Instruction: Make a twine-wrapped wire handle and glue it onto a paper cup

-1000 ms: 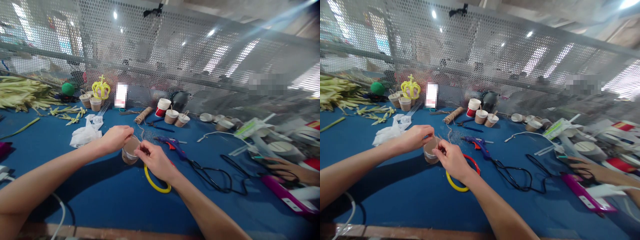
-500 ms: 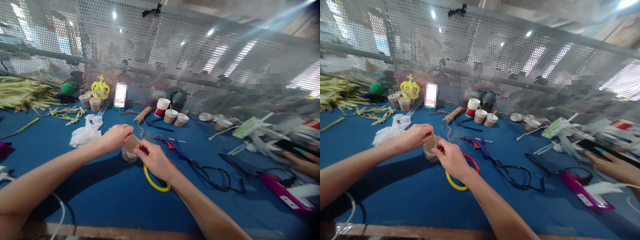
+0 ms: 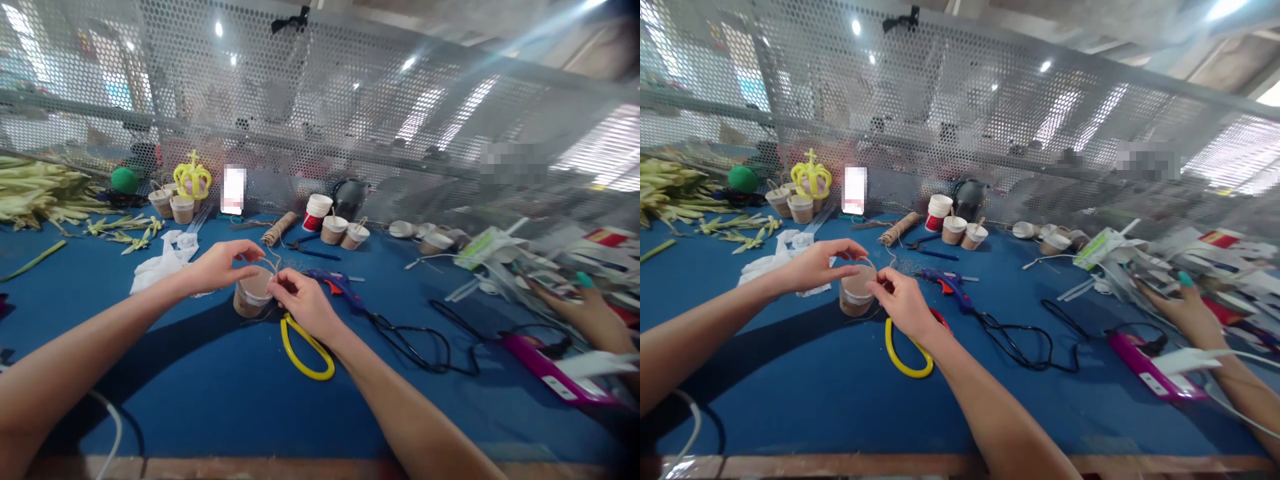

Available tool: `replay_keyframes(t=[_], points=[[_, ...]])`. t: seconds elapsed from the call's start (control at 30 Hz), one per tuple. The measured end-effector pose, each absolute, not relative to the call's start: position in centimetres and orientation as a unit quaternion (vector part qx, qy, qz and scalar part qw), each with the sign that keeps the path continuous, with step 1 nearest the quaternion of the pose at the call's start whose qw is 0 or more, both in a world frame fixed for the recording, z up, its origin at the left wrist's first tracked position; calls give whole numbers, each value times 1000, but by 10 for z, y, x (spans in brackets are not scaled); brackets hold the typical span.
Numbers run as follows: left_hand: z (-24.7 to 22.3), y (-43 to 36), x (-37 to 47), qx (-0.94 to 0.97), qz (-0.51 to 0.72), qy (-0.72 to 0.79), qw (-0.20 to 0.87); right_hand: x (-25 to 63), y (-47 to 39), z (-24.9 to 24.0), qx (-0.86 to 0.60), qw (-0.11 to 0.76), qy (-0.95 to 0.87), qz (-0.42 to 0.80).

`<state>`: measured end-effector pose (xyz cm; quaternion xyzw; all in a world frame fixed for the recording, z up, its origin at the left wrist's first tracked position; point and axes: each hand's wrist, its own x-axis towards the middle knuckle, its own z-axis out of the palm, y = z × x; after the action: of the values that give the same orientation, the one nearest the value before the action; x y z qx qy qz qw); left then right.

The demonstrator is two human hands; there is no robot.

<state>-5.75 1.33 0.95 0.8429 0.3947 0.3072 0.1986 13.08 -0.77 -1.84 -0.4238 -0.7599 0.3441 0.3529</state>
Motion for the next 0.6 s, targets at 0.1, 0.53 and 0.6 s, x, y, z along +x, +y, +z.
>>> replay_keyframes(t=[0.1,0.53,0.6], points=[[12,8,-53,860,310,355,195,129,-10,-17,-411,343,-778,328],[24,0,-56,732,469,432,240,202,30,21,-706,96,-701,25],[27,-5,-54,748,451,460,160,217,35,15,-720,51,-690,46]])
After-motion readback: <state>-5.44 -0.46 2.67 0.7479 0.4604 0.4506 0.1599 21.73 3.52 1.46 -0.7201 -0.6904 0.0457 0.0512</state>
